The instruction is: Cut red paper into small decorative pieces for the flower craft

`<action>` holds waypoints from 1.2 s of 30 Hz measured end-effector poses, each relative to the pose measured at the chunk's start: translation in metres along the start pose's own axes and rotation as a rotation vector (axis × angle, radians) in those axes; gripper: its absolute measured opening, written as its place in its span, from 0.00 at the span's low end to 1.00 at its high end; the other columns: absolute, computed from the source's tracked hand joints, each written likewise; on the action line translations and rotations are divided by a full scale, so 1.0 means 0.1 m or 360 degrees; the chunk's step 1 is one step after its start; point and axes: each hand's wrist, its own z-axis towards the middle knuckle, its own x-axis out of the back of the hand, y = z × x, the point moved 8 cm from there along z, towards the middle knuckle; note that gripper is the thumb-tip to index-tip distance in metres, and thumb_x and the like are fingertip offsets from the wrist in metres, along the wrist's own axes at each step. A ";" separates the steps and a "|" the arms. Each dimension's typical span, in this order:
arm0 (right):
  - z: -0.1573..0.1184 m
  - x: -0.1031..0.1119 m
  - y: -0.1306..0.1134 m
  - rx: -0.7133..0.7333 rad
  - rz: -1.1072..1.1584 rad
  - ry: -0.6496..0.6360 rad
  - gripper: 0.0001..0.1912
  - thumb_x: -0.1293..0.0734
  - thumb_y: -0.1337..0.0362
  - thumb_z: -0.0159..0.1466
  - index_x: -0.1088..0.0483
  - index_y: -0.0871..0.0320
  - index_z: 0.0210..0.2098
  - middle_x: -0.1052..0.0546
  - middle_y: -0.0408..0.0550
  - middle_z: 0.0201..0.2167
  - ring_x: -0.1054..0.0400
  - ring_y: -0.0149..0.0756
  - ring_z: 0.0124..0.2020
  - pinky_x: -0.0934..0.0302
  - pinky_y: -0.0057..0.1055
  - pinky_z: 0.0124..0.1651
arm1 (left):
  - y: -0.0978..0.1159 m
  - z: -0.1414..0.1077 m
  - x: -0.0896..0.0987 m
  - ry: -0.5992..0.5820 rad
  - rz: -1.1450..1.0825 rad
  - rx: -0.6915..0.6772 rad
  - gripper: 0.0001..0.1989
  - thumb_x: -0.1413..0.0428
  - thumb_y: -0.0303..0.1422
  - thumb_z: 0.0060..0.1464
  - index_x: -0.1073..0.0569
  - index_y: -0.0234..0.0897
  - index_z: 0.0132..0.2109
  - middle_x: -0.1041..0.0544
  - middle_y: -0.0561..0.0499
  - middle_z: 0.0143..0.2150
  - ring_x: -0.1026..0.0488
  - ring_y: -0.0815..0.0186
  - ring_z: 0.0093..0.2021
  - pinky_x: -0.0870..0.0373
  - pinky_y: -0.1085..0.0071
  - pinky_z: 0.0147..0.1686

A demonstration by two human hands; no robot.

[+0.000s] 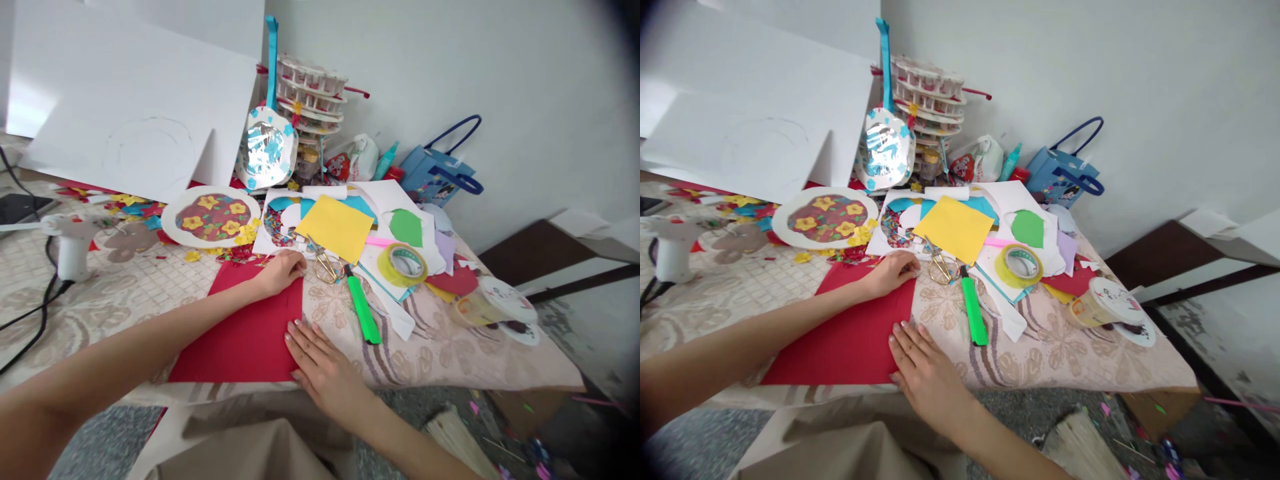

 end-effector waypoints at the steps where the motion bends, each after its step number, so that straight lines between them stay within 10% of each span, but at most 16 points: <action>1: 0.00 0.00 0.00 0.0000 -0.0004 -0.0001 0.24 0.44 0.66 0.65 0.47 0.66 0.60 0.44 0.56 0.61 0.55 0.41 0.63 0.50 0.44 0.62 | 0.01 0.00 0.01 0.0006 0.0013 -0.0006 0.03 0.47 0.23 0.49 0.31 0.33 0.33 0.28 0.48 0.30 0.32 0.65 0.32 0.34 0.68 0.38; 9: -0.01 -0.02 0.01 0.0005 0.0011 0.0013 0.25 0.44 0.66 0.65 0.47 0.66 0.60 0.44 0.55 0.61 0.54 0.40 0.63 0.50 0.44 0.62 | 0.39 -0.25 0.43 0.0052 0.0232 -0.0192 0.10 0.54 0.29 0.58 0.28 0.33 0.40 0.26 0.44 0.39 0.31 0.62 0.43 0.36 0.63 0.46; 17: 0.00 0.01 0.00 -0.0028 0.0000 0.0029 0.22 0.45 0.65 0.65 0.43 0.67 0.58 0.37 0.54 0.57 0.50 0.40 0.61 0.50 0.42 0.62 | 0.80 -1.05 0.14 -0.0779 0.0195 -0.0623 0.25 0.55 0.36 0.59 0.46 0.39 0.62 0.39 0.44 0.61 0.44 0.60 0.62 0.55 0.59 0.62; 36: -0.01 -0.04 0.01 0.0004 -0.0005 -0.0001 0.24 0.46 0.66 0.65 0.46 0.66 0.60 0.44 0.55 0.61 0.54 0.42 0.63 0.50 0.44 0.62 | 0.43 -0.55 0.04 -0.0873 0.0222 -0.0579 0.27 0.56 0.38 0.60 0.52 0.44 0.64 0.48 0.47 0.65 0.51 0.64 0.64 0.67 0.61 0.62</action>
